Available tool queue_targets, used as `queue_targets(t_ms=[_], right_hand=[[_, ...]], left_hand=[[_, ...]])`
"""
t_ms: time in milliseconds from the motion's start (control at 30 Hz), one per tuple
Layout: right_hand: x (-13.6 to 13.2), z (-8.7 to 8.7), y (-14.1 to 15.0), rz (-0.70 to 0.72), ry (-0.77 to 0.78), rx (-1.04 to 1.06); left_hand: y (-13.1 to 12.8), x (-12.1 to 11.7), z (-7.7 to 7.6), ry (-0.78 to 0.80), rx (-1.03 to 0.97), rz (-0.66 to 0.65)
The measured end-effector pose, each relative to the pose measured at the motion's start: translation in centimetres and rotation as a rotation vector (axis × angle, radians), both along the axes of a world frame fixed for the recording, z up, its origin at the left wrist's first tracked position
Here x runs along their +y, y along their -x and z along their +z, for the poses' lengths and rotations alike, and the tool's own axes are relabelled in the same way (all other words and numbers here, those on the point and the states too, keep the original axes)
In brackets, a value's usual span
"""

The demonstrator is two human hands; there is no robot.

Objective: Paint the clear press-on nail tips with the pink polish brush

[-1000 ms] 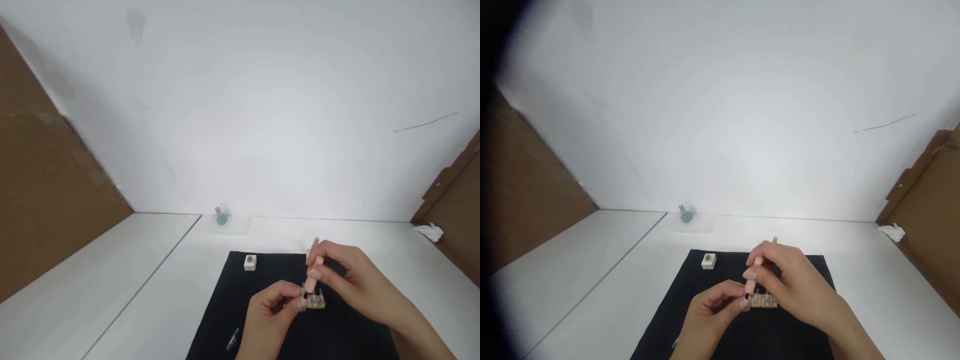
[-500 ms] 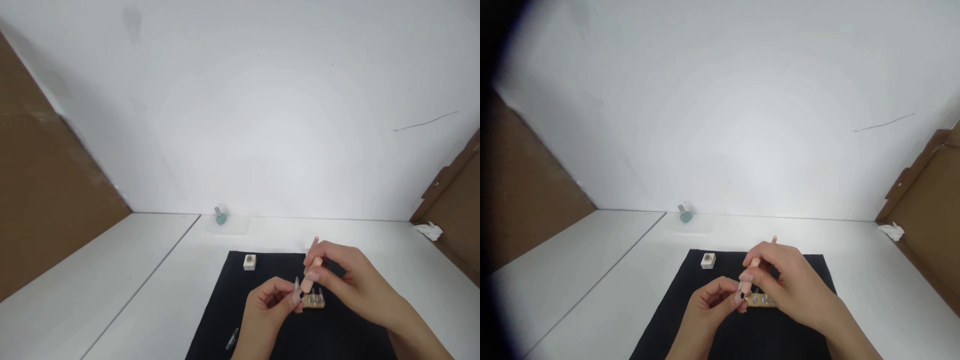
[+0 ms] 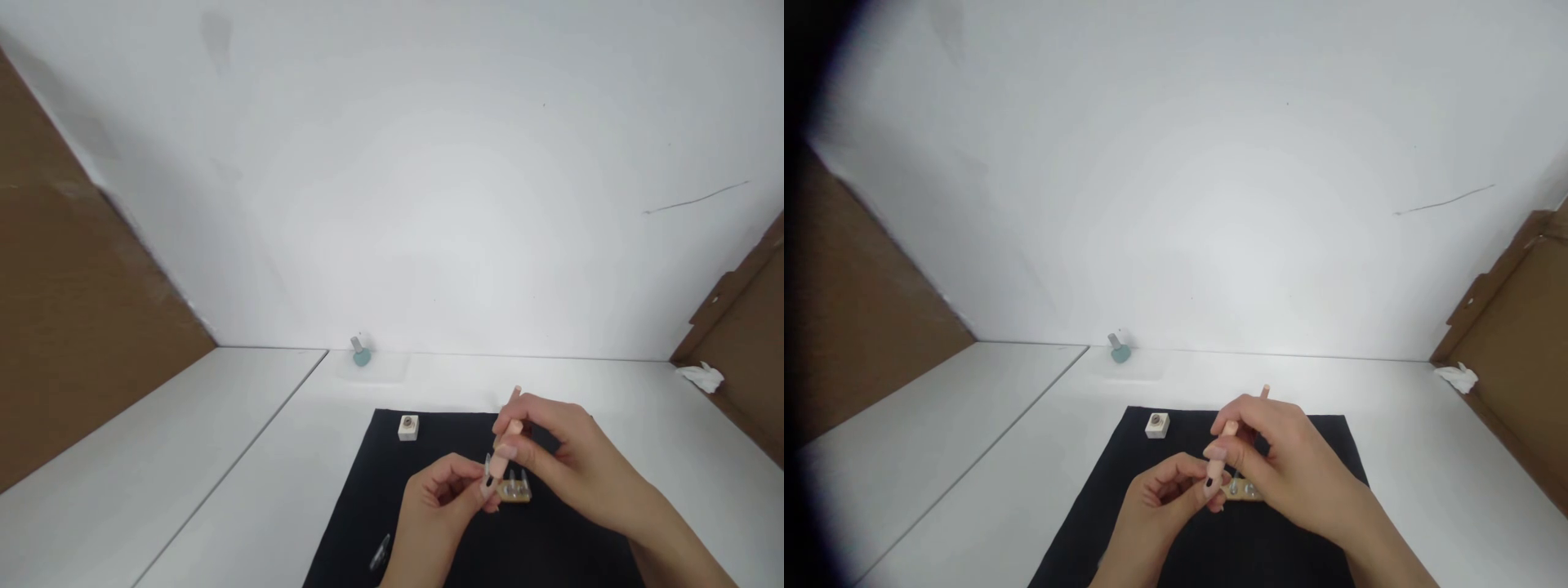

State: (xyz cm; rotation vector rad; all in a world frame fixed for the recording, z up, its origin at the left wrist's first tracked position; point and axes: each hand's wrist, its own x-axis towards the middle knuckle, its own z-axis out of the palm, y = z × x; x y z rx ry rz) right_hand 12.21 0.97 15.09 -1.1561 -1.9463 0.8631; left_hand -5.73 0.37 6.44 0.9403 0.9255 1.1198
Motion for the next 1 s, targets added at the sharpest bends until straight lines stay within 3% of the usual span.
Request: queue_targets(t_ms=[300,533,800,1000], right_hand=[[0.6,-0.3,-0.3,-0.135,-0.083,-0.049],[0.1,-0.2,0.1,0.001,-0.035,-0.014],[0.6,-0.3,-0.5,-0.157,-0.072,-0.041],[0.0,0.3,-0.5,0.012,0.041,0.027]], left_hand=[[0.0,-0.1,0.2,0.023,-0.004,-0.01],[0.0,-0.1,0.2,0.031,-0.027,-0.007],[-0.1,-0.1,-0.3,-0.025,0.012,0.005],[0.2,0.2,-1.3,-0.178,0.09,-0.018]])
